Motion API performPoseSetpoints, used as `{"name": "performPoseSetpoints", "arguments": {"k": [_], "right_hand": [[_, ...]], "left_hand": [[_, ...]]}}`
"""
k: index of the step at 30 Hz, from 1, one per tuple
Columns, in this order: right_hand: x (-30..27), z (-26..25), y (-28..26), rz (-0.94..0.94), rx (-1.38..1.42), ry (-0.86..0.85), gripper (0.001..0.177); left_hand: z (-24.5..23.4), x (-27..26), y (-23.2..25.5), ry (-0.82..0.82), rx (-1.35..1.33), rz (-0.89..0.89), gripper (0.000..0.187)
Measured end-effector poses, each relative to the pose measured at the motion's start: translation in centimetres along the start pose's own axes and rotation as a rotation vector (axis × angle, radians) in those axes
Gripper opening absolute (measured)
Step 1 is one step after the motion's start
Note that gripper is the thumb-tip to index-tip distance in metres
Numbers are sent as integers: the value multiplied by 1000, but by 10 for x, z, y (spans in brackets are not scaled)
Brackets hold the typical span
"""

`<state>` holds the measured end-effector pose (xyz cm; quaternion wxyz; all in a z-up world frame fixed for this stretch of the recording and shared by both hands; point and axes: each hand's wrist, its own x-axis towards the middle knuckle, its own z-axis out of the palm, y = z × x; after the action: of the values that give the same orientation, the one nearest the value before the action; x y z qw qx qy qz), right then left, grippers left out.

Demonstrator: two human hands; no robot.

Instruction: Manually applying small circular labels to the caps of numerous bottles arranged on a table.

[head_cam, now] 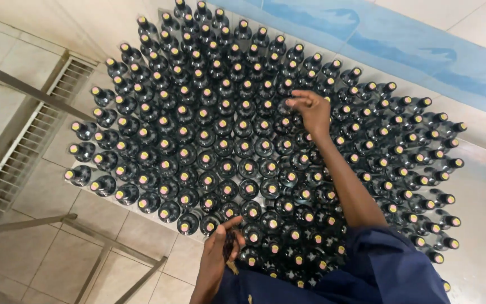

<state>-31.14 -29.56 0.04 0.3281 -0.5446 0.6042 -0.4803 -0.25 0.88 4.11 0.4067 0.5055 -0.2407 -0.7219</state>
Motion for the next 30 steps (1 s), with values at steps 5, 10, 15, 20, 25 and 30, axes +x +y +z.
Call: {"name": "performPoseSetpoints", "arguments": {"k": [5,10,15,20,25,30], "right_hand": [[34,1,27,-118,-125,-49,25],[42,12,14,-258,-151,-167,24],[57,4,33,-432,-305,-194,23],[50,-10,41,-378,-498,-287,20],[41,-19,32,-349,-510,-352,13],[40,-20,50,-374,-535,-336,14]], "left_hand": [[-10,-2,-6,101,-10,-32,76],[-12,0,-9,99,-29,-30,79],[-15,-2,-13,53,-32,4,76],[-18,-3,-15,96,-17,27,74],[-12,-3,-8,87,-29,-16,75],[-10,-4,-5,76,-16,6,74]]}}
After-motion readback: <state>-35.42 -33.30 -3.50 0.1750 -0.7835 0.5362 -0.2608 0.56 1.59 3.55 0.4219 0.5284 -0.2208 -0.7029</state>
